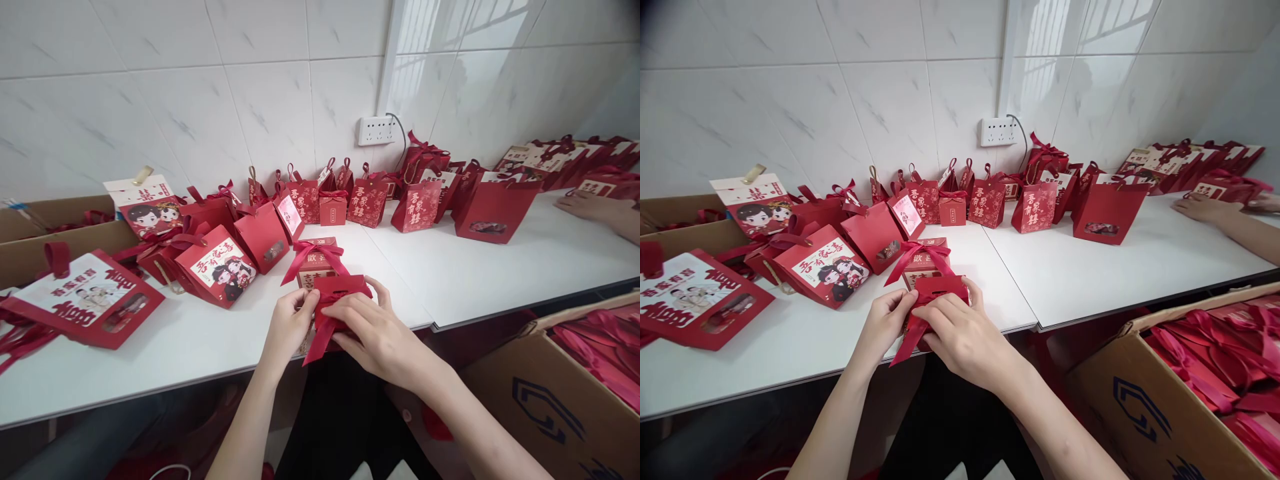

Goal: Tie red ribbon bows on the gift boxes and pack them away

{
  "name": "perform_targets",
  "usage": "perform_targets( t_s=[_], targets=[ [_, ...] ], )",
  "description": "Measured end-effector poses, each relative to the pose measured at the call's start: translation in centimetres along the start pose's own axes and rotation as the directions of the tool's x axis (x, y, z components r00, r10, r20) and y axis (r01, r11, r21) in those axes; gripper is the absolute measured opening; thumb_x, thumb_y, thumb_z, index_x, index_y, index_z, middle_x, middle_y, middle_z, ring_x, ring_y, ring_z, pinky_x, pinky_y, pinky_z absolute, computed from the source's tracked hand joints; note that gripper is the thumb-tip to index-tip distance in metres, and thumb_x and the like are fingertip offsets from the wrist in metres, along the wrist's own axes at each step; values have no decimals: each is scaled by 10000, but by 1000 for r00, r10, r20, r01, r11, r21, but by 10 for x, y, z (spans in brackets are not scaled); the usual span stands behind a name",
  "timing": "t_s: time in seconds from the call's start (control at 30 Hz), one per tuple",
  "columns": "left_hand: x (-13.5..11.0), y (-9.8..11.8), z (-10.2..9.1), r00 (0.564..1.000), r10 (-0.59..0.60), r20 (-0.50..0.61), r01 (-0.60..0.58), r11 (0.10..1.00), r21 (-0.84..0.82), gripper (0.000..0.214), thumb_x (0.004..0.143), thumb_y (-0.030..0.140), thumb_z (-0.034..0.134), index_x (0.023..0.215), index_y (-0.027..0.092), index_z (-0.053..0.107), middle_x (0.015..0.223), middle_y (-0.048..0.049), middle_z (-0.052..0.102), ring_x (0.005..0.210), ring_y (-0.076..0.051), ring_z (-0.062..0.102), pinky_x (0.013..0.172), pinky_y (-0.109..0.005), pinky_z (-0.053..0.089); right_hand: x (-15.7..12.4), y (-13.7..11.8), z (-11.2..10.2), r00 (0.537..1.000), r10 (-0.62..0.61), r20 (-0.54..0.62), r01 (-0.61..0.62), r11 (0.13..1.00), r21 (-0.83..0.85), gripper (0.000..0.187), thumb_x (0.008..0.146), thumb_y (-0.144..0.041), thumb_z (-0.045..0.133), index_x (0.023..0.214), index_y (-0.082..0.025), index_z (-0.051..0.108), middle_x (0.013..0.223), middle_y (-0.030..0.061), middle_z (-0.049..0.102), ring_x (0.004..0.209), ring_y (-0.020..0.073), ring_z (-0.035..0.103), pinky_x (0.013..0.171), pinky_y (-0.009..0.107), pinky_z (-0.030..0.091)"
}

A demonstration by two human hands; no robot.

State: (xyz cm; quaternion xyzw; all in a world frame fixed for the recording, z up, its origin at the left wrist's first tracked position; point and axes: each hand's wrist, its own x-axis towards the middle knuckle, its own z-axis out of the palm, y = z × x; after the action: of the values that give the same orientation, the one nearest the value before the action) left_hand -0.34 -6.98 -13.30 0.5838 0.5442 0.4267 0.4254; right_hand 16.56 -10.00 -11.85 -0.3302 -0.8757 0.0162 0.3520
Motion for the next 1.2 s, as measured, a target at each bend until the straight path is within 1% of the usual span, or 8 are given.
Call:
perform_targets(
  t_s=[0.17, 0.5, 0.73, 0.83, 0.93, 1.03, 1.1, 1.2],
  targets=[
    [0, 1, 1, 999, 24, -22, -23, 1000, 20, 399, 819, 454, 497, 561, 191, 344, 530, 57, 307, 486, -90, 303, 469, -217, 261, -4, 0, 5, 991, -73, -114, 63, 994, -86, 159, 914, -128, 461, 850, -188, 593, 829, 6, 658, 799, 116, 618, 1073, 452, 234],
    [-3, 2, 6, 991, 63, -121, -62, 998, 11, 389, 832, 465, 483, 579, 198, 357, 544, 51, 357, 536, -109, 374, 528, -225, 326, -22, -6, 13, 960, -231, -159, 195, 958, -211, 165, 888, -69, 498, 824, -171, 611, 835, 2, 690, 972, 134, 634, 1127, 425, 181],
    [-2, 16, 4, 993, -94, -74, 107, 972, 210, 479, 698, 566, 636, 968, 210, 465, 908, -26, 602, 753, -184, 579, 719, -320, 456, -24, -8, 20, 956, -234, -175, 192, 955, -227, 217, 895, -55, 465, 824, -177, 630, 814, 1, 707, 958, 144, 643, 1134, 442, 164],
    [-2, 17, 2, 996, -92, 2, 90, 982, 168, 498, 720, 496, 653, 1067, 217, 431, 1000, -65, 623, 908, -221, 612, 819, -357, 470, -34, -14, 20, 950, -263, -169, 235, 957, -171, 195, 883, -73, 480, 817, -189, 622, 804, 0, 709, 977, 163, 641, 1128, 465, 192],
    [-2, 13, 1, 996, -75, 48, 68, 988, 138, 561, 732, 459, 660, 1177, 222, 416, 1173, -113, 567, 1059, -248, 575, 891, -378, 459, -48, -14, 10, 925, -329, -192, 349, 934, 80, 225, 909, -129, 401, 823, -205, 595, 691, -8, 661, 846, 144, 651, 1035, 393, 383],
    [-4, 10, 0, 990, -109, 89, 100, 990, 103, 694, 721, 492, 670, 1290, 225, 376, 1287, -145, 495, 1073, -268, 574, 905, -400, 463, -57, 6, -4, 951, -89, -297, 181, 938, 297, 144, 889, -245, 461, 982, -204, 563, 769, 46, 614, 856, 200, 623, 831, 388, 516],
    [-6, 11, -1, 988, -109, 105, 101, 992, 77, 736, 709, 507, 681, 1314, 216, 380, 1295, -151, 493, 1065, -272, 580, 916, -405, 462, -57, 27, -7, 942, 152, -301, -50, 945, 322, 449, 819, -358, 605, 1216, -205, 463, 1085, 131, 564, 1055, 277, 561, 858, 459, 503],
    [-12, 14, -1, 991, -102, 89, 94, 991, 90, 772, 691, 520, 693, 1332, 223, 383, 1322, -148, 460, 1078, -279, 572, 947, -419, 449, -51, 54, -1, 955, 296, -2, -270, 872, 410, 998, 690, -482, 737, 1440, -257, 120, 1442, 197, 270, 1325, 357, 335, 980, 562, 410]
  ],
)
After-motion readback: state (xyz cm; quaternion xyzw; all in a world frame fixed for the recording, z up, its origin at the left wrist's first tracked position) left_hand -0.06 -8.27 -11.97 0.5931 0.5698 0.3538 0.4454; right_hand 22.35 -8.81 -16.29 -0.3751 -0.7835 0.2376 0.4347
